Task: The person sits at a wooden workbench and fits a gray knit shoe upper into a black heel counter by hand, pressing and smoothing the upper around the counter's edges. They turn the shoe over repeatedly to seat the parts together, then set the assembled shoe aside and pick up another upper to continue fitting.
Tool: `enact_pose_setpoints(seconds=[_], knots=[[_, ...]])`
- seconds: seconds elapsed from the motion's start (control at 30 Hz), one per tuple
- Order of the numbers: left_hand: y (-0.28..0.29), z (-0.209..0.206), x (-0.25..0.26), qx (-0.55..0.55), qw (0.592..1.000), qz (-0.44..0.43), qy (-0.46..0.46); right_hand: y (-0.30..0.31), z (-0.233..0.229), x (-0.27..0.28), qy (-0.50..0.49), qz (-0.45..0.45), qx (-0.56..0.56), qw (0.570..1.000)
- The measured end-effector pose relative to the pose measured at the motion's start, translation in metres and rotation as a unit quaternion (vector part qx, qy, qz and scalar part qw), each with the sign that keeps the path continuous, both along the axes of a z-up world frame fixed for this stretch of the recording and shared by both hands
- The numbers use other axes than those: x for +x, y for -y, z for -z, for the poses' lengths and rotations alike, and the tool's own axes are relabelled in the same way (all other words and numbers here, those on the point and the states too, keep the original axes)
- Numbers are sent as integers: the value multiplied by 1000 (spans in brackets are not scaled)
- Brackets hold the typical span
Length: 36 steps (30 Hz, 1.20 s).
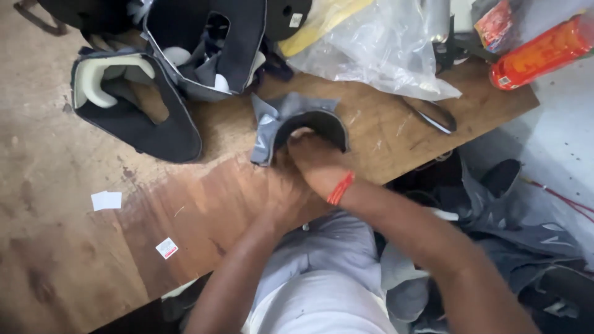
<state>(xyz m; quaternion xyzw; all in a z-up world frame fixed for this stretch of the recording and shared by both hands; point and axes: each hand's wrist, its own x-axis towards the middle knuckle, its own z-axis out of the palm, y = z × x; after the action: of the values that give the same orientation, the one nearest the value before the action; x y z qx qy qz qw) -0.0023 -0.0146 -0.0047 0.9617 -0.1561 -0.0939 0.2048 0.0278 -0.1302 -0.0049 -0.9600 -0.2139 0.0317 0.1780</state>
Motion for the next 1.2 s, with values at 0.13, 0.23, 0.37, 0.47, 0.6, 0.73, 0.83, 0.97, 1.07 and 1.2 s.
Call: enact_pose_setpoints(seconds=[0.13,0.23,0.37,0.47,0.6,0.73,0.83,0.97,1.07,1.2], knots=[[4,9,-7,7,999,-24,29,22,45,75,-15,-211,-174,962],[5,7,-4,-11,994,-38,103,63,120,118,75,-212,-145,963],[3,9,1,-29,984,-46,168,63,127,138,21,-158,-74,984],[3,18,0,-45,985,-37,164,58,106,130,-92,-56,-34,994],[3,21,0,-37,978,-46,200,42,73,107,-110,-105,-97,984],[-1,43,-8,-58,992,-49,99,17,-9,33,-365,95,184,908],[-2,51,-6,-63,991,-40,107,46,45,39,-246,33,97,964],[-3,63,-3,-62,992,-25,109,74,130,15,55,-96,-61,992],[-8,74,0,-55,993,-14,105,56,77,-10,168,-55,-62,982],[-19,87,7,-45,994,1,103,52,59,-14,180,-23,-31,983]])
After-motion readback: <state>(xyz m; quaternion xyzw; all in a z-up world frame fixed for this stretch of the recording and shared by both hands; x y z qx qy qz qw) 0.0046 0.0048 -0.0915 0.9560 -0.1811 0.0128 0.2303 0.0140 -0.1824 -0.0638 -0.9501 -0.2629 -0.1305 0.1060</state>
